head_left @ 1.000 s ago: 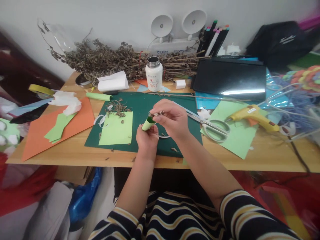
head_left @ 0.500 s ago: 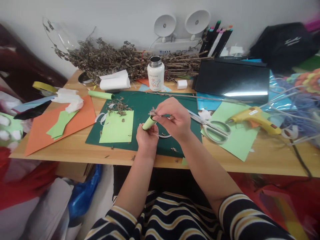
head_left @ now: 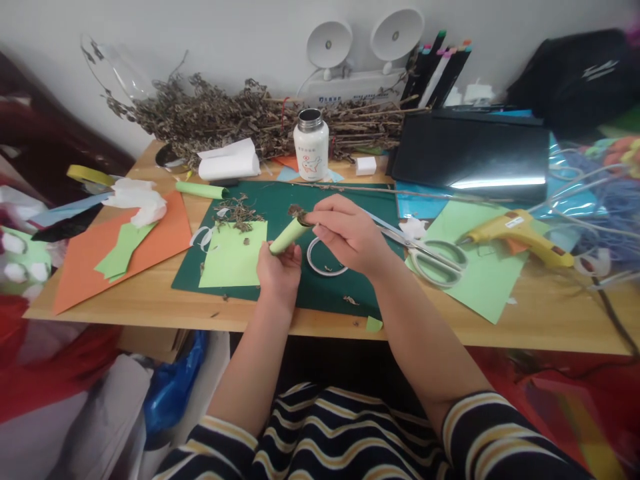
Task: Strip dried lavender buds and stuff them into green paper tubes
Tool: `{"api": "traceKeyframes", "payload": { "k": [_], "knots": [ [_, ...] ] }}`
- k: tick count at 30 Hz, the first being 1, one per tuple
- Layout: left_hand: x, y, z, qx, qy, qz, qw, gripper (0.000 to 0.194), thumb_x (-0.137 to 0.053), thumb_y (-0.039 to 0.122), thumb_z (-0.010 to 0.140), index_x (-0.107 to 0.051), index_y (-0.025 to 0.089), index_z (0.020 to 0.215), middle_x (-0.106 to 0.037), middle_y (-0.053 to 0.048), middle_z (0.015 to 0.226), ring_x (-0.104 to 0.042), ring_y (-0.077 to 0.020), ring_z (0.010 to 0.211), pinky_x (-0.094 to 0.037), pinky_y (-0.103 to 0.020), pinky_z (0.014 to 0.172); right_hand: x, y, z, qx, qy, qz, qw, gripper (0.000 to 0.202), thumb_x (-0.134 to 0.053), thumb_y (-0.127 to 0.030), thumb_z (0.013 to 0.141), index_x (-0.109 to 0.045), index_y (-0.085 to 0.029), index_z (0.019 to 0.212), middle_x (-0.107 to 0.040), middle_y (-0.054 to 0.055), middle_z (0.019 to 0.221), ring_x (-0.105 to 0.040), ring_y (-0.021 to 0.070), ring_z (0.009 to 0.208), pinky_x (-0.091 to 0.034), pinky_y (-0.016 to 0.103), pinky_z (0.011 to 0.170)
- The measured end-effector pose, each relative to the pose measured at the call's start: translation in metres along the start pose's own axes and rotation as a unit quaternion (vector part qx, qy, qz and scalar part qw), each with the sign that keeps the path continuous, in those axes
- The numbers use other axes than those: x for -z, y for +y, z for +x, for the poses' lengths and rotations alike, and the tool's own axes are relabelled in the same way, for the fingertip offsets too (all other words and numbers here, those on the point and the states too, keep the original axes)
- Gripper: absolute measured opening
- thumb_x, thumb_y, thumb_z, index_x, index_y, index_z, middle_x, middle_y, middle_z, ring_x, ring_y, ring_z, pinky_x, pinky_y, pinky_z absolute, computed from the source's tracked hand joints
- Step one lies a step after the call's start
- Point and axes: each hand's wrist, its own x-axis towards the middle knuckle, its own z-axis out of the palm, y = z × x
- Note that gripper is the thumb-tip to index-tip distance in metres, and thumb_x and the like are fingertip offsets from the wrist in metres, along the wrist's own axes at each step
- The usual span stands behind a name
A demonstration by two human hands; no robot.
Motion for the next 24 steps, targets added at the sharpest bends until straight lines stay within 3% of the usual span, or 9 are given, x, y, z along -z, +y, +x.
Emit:
{"api": "traceKeyframes", "payload": {
  "k": [4, 9, 11, 14, 16, 18, 21, 24],
  "knots": [
    [0.001, 0.007, 0.005, -0.017, 0.004, 0.019, 1.000, 0.024, -0.032, 0.027, 0.090, -0.048, 0.015, 0.075, -0.048, 0.005, 0.047, -0.050, -0.0048, 0.040, -0.043, -0.015, 0.046, 0.002, -0.003, 0.000, -0.059, 0.045, 0.012, 0.997, 0.022, -0.043, -0.023, 0.086, -0.064, -0.017, 0.089, -0.063, 0.004, 0.081, -0.057, 0.0122, 0.078, -0.046, 0.027, 0.070],
    [0.004, 0.008, 0.011, -0.056, 0.009, 0.011, 0.998, 0.023, -0.033, 0.029, 0.090, -0.042, 0.018, 0.072, -0.049, 0.006, 0.047, -0.051, -0.0062, 0.040, -0.043, -0.016, 0.047, 0.007, 0.002, 0.000, -0.215, 0.077, 0.062, 0.972, 0.024, -0.046, -0.034, 0.084, -0.063, -0.018, 0.079, -0.060, -0.001, 0.066, -0.053, 0.0092, 0.059, -0.043, 0.024, 0.059],
    [0.006, 0.009, 0.013, -0.078, 0.009, -0.001, 0.997, 0.022, -0.034, 0.029, 0.089, -0.040, 0.019, 0.070, -0.049, 0.006, 0.048, -0.052, -0.0069, 0.040, -0.042, -0.017, 0.046, 0.007, 0.005, 0.000, -0.245, 0.045, 0.071, 0.966, 0.026, -0.044, -0.034, 0.085, -0.062, -0.017, 0.081, -0.058, -0.001, 0.064, -0.051, 0.0088, 0.057, -0.041, 0.023, 0.058],
    [0.008, 0.012, 0.017, -0.099, 0.011, -0.020, 0.995, 0.021, -0.035, 0.028, 0.088, -0.039, 0.019, 0.070, -0.049, 0.007, 0.049, -0.051, -0.0064, 0.040, -0.042, -0.018, 0.046, 0.006, 0.009, 0.000, -0.235, -0.034, 0.029, 0.971, 0.025, -0.041, -0.030, 0.086, -0.062, -0.017, 0.085, -0.061, 0.001, 0.075, -0.054, 0.0111, 0.070, -0.040, 0.024, 0.065],
    [0.009, 0.014, 0.018, -0.108, 0.013, -0.028, 0.994, 0.020, -0.035, 0.027, 0.088, -0.039, 0.019, 0.070, -0.049, 0.007, 0.050, -0.050, -0.0056, 0.040, -0.042, -0.017, 0.047, 0.005, 0.013, 0.000, -0.254, -0.086, -0.035, 0.963, 0.026, -0.039, -0.029, 0.086, -0.061, -0.017, 0.078, -0.060, 0.002, 0.074, -0.053, 0.0126, 0.072, -0.036, 0.025, 0.063],
    [0.011, 0.015, 0.018, -0.109, 0.008, -0.031, 0.994, 0.020, -0.034, 0.027, 0.088, -0.039, 0.019, 0.070, -0.048, 0.007, 0.050, -0.049, -0.0051, 0.039, -0.042, -0.017, 0.047, 0.006, 0.018, -0.001, -0.308, -0.125, -0.111, 0.937, 0.031, -0.040, -0.030, 0.085, -0.053, -0.017, 0.061, -0.053, 0.002, 0.062, -0.046, 0.0119, 0.061, -0.030, 0.026, 0.055],
    [0.011, 0.016, 0.018, -0.102, 0.002, -0.030, 0.994, 0.021, -0.031, 0.029, 0.089, -0.039, 0.019, 0.072, -0.045, 0.007, 0.049, -0.048, -0.0046, 0.040, -0.042, -0.017, 0.049, 0.008, 0.026, -0.002, -0.385, -0.143, -0.187, 0.893, 0.040, -0.042, -0.037, 0.083, -0.037, -0.018, 0.049, -0.039, -0.001, 0.050, -0.028, 0.0092, 0.047, -0.019, 0.027, 0.049],
    [0.011, 0.015, 0.017, -0.104, 0.012, -0.026, 0.994, 0.020, -0.030, 0.029, 0.089, -0.040, 0.019, 0.074, -0.045, 0.007, 0.051, -0.048, -0.0045, 0.042, -0.042, -0.016, 0.049, 0.008, 0.028, -0.003, -0.363, -0.145, -0.165, 0.906, 0.042, -0.041, -0.041, 0.084, -0.037, -0.018, 0.049, -0.039, -0.001, 0.050, -0.028, 0.0089, 0.047, -0.019, 0.026, 0.048]
  ]
}}
